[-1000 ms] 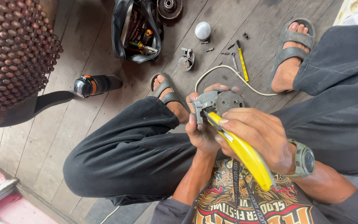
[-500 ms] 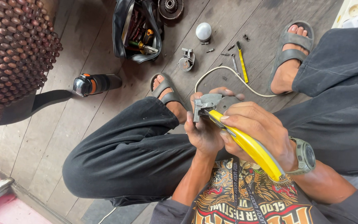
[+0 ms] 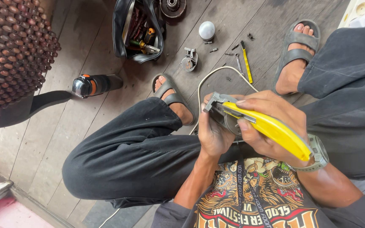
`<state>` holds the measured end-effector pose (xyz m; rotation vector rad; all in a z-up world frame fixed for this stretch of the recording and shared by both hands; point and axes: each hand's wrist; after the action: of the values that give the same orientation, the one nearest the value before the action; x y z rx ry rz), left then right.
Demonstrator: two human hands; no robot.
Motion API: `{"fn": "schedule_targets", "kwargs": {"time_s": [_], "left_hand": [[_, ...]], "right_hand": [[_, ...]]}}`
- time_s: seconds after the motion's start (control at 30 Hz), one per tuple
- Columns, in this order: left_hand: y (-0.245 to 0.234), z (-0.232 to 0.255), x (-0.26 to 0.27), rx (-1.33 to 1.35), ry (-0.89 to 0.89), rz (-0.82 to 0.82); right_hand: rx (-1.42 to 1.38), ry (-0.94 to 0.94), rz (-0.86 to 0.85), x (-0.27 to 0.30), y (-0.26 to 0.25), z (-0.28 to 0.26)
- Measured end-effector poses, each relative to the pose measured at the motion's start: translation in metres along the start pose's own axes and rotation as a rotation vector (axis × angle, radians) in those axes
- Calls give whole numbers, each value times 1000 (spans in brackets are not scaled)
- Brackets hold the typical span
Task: The person scrapes the surface of a carburetor with a utility knife to remove residue while holding the part by hand.
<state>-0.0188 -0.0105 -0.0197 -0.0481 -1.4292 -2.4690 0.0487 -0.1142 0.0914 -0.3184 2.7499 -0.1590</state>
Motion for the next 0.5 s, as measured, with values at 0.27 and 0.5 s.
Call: {"fn": "schedule_targets", "kwargs": {"time_s": [0.27,0.5], "left_hand": [[-2,-6,1,-52,12,28],[28,5,-1,-149,29,71]], "right_hand": [[17,90,-6,9,-3,12],[-29,143,-17,14,-5,23]]}}
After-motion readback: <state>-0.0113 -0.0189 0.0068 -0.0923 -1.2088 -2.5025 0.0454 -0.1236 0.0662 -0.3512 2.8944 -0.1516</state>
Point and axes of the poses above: each hand's wrist, its own x-axis away from the middle knuckle, its own y-axis out of the palm, z = x × y, and after that the axes turned 6 degrees about y, right-handed
